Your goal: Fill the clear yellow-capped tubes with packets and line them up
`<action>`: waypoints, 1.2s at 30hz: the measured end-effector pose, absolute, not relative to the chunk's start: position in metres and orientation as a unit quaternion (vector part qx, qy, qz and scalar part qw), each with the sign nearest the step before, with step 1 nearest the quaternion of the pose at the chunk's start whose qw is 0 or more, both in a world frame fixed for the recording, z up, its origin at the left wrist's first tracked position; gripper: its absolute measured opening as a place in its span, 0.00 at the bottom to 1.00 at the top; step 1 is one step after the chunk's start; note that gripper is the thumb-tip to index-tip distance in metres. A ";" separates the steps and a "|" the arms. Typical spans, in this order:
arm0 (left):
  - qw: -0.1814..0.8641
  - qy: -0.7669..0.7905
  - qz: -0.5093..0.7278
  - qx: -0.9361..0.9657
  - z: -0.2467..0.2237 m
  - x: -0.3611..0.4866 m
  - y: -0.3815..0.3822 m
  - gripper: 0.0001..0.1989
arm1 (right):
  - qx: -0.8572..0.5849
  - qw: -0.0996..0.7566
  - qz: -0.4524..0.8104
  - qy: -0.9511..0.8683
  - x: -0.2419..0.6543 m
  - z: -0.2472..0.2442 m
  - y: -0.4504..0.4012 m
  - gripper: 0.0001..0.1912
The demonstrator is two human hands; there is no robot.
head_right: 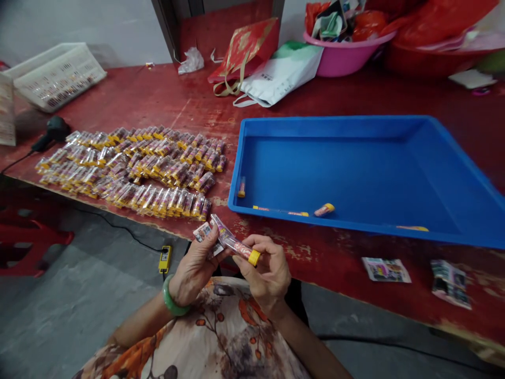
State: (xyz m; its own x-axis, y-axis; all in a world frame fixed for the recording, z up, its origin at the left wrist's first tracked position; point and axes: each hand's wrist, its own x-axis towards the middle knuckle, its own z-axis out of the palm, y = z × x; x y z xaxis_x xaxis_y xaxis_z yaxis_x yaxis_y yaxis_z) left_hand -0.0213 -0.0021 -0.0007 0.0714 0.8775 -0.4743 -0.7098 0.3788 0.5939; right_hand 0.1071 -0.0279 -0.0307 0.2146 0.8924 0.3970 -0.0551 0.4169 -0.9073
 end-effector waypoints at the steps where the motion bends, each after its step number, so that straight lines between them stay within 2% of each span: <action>1: 0.725 0.402 0.549 0.108 -0.001 -0.021 -0.003 0.15 | -0.409 0.663 0.349 -0.520 0.106 -0.033 -0.027 0.16; 6: 0.701 0.382 0.584 0.147 0.000 -0.019 -0.005 0.17 | -0.427 0.654 0.240 -0.577 0.106 -0.048 -0.023 0.21; 8: 0.692 0.381 0.591 0.164 0.001 -0.021 -0.003 0.17 | -0.418 0.609 0.277 -0.615 0.111 -0.046 -0.024 0.22; 12: 0.715 0.369 0.568 0.172 0.001 -0.028 -0.002 0.14 | -0.376 0.530 0.381 -0.658 0.122 -0.029 -0.026 0.17; 17: 0.744 0.361 0.539 0.162 0.002 -0.026 -0.009 0.15 | -0.397 0.570 0.221 -0.685 0.121 -0.016 -0.022 0.14; 20: 0.756 0.354 0.528 0.157 0.003 -0.022 -0.014 0.15 | -0.402 0.585 0.168 -0.684 0.114 -0.012 -0.020 0.13; 36: 0.737 0.367 0.538 0.178 -0.001 -0.016 -0.021 0.14 | -0.403 0.617 0.124 -0.665 0.104 -0.009 -0.026 0.15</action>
